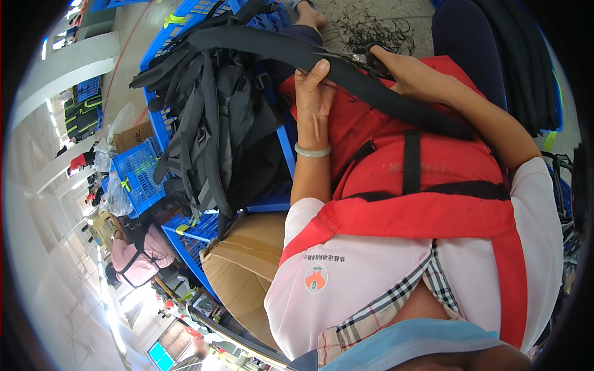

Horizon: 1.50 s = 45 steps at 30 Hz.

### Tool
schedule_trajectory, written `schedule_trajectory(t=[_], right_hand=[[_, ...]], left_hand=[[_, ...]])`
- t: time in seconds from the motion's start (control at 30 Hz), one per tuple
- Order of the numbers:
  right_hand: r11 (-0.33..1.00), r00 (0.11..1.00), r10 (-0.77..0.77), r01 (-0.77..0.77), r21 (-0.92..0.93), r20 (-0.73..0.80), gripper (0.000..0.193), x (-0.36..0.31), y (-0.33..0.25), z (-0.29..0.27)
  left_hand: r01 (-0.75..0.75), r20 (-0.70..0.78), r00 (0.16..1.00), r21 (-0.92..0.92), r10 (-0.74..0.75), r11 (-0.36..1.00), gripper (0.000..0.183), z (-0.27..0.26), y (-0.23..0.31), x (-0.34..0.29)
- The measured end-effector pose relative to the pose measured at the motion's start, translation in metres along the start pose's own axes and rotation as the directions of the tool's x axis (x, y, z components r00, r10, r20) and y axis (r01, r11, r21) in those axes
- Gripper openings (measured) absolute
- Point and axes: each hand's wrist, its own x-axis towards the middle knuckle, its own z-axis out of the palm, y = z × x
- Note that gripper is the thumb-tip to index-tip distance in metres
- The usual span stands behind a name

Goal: Trim excess material from black straps using scissors

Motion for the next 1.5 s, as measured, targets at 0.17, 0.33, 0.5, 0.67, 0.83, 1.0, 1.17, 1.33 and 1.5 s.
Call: schedule_trajectory(t=[0.17,0.33,0.5,0.67,0.83,1.0,1.17,1.33,1.5], right_hand=[[0.997,0.997,-0.063,0.060,-0.055,-0.048,0.046,0.009,0.019,0.008],[0.999,1.000,-0.002,0.003,0.046,-0.025,0.031,0.011,0.010,0.004],[0.999,0.998,-0.020,0.022,0.032,-0.051,0.033,0.008,0.021,0.004],[0.995,0.996,-0.067,0.071,0.069,-0.051,0.047,-0.007,0.027,0.001],[0.998,0.998,0.045,-0.046,0.035,0.036,0.053,-0.001,0.008,-0.004],[0.999,1.000,-0.002,0.002,0.034,0.005,0.063,0.006,0.005,0.002],[0.997,0.996,0.074,-0.076,0.030,0.044,0.059,0.002,0.003,-0.005],[0.998,0.998,0.054,-0.056,0.042,0.042,0.059,0.001,-0.001,-0.006],[0.998,1.000,0.003,-0.003,-0.068,-0.003,0.055,0.010,0.007,0.001]], left_hand=[[0.005,-0.004,1.000,-0.015,-0.005,1.000,0.020,0.003,-0.003,0.002],[0.053,0.009,0.999,0.020,-0.053,0.998,0.017,0.004,-0.006,-0.003],[0.012,-0.047,0.999,-0.027,-0.013,1.000,0.021,-0.005,0.008,0.009],[0.002,-0.045,0.999,-0.027,-0.004,1.000,0.022,-0.014,0.006,0.008],[0.007,0.009,1.000,-0.029,-0.006,1.000,0.023,-0.008,0.001,0.005],[0.009,0.031,0.999,-0.051,-0.008,0.999,0.023,-0.008,0.001,0.004],[0.002,-0.009,1.000,-0.070,-0.003,0.998,0.024,-0.003,0.003,0.004],[0.026,0.015,1.000,-0.064,-0.025,0.998,0.024,-0.005,0.001,0.004],[0.022,-0.001,1.000,-0.050,-0.022,0.999,0.022,-0.005,-0.001,0.005]])
